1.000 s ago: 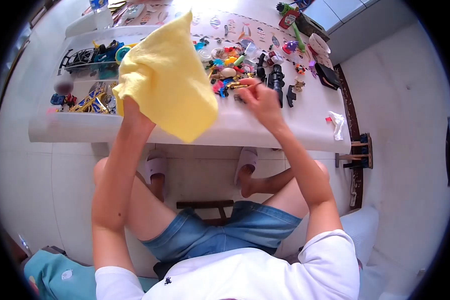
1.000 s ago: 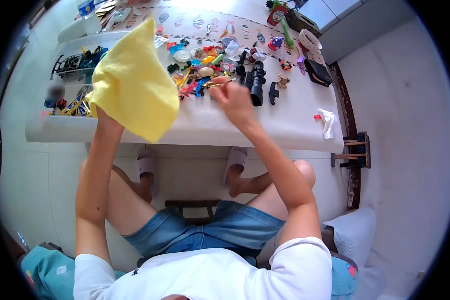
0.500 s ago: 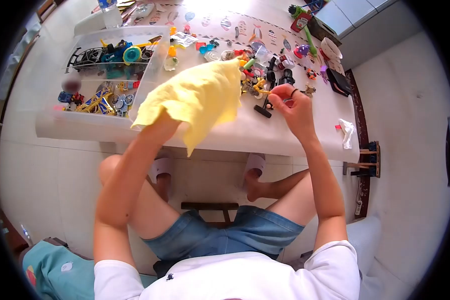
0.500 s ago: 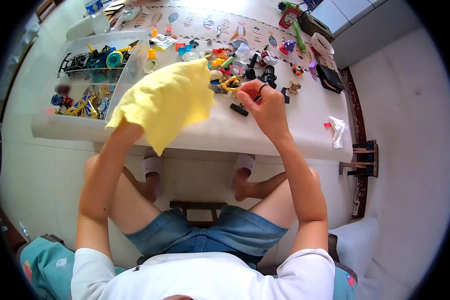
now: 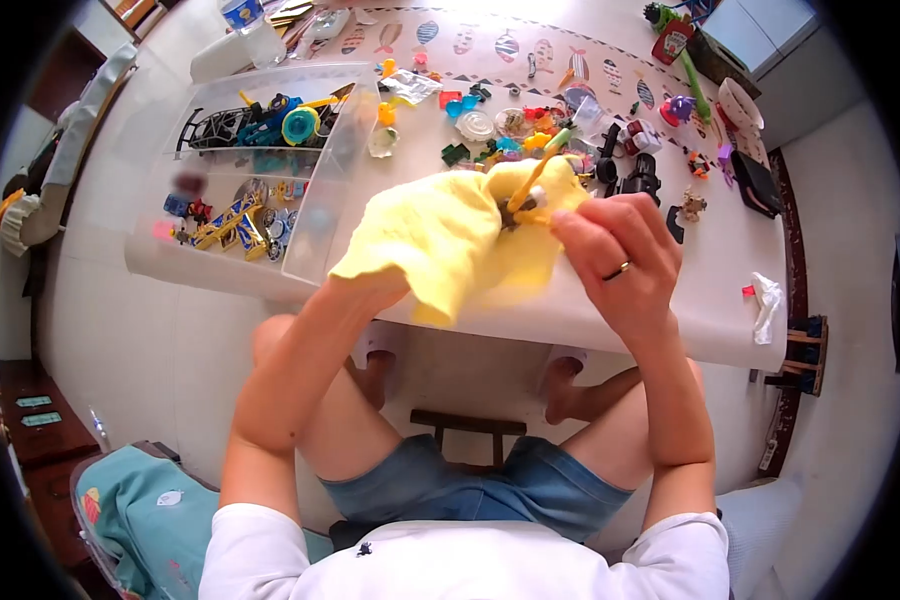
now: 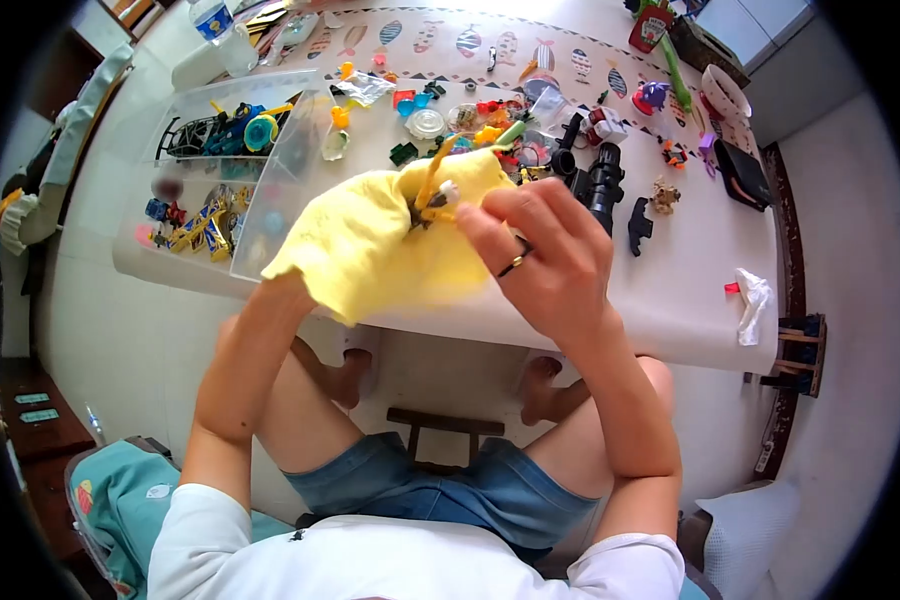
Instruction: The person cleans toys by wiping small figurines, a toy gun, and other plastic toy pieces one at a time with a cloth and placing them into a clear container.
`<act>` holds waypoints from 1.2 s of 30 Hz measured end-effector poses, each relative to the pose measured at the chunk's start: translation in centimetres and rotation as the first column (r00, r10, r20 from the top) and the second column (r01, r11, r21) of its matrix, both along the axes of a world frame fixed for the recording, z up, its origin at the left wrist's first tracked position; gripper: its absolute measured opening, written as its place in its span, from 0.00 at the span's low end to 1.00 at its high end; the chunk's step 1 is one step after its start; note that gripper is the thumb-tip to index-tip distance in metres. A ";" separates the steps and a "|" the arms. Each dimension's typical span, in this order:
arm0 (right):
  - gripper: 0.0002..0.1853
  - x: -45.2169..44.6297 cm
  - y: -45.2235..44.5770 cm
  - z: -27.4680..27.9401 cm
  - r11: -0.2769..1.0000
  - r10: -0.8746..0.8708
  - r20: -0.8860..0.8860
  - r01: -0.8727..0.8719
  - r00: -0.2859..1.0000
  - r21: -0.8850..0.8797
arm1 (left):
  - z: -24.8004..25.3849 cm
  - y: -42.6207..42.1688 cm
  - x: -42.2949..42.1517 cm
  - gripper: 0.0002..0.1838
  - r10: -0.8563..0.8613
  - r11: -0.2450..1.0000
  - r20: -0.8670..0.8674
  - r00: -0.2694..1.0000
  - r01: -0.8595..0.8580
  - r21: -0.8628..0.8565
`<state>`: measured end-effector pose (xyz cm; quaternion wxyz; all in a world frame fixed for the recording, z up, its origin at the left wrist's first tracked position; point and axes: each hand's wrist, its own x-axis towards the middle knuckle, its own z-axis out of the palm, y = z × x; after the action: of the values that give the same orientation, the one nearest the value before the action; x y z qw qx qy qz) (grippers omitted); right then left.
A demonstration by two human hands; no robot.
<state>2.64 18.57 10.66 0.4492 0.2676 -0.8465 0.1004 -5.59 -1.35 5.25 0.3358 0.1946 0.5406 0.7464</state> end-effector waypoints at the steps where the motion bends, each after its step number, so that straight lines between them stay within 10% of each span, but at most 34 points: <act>1: 0.15 0.2 0.0 -0.1 1.000 0.007 0.007 -0.007 1.000 -0.005 | -0.4 0.9 0.0 0.20 -0.008 0.991 -0.243 0.970 -0.024 -0.128; 8: 0.14 1.2 0.2 -0.4 0.992 0.052 0.013 -0.050 0.999 -0.115 | 1.2 1.9 1.4 0.17 -0.040 0.948 -0.255 0.966 -0.044 -0.315; 11: 0.14 1.4 0.2 -0.2 0.984 0.070 0.035 -0.064 0.997 -0.165 | 3.0 2.8 1.6 0.18 -0.355 0.733 -0.605 0.713 -0.190 -0.654; 15: 0.13 1.4 0.3 -0.3 0.969 0.110 0.104 -0.084 0.988 -0.230 | 0.3 2.3 1.8 0.18 0.016 0.921 -0.410 0.912 -0.173 -0.348; 17: 0.11 1.5 0.3 0.2 0.967 0.145 0.150 -0.108 0.978 -0.230 | 0.7 2.5 2.1 0.18 0.139 0.990 0.005 0.990 -0.139 -0.030; 20: 0.09 1.7 0.5 0.6 0.924 0.229 0.271 -0.121 0.935 -0.362 | 3.2 2.9 2.2 0.17 -0.080 0.861 -0.492 0.867 -0.189 -0.472; 25: 0.08 1.6 0.3 0.4 0.674 0.447 0.459 0.049 0.768 -0.737 | 0.8 2.5 2.2 0.14 0.000 0.978 -0.136 0.991 -0.028 -0.205; 29: 0.10 1.4 0.7 0.4 0.802 0.477 0.484 -0.138 0.734 -0.581 | -0.6 2.6 2.9 0.12 0.048 0.994 0.357 0.933 -0.080 0.075; 34: 0.12 0.9 0.3 -0.6 0.708 0.491 0.416 -0.072 0.765 -0.703 | -0.1 2.5 1.7 0.16 -0.086 0.992 -0.182 0.979 0.068 -0.104; 36: 0.10 1.2 0.1 -0.5 0.518 0.573 0.384 0.042 0.724 -0.854 | -1.0 1.0 2.3 0.18 -0.046 0.964 0.266 0.963 -0.027 0.266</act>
<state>3.79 18.64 10.13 0.1870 0.1139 -0.7406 0.6353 -3.34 -0.34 4.25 0.3807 0.1374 0.3835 0.8301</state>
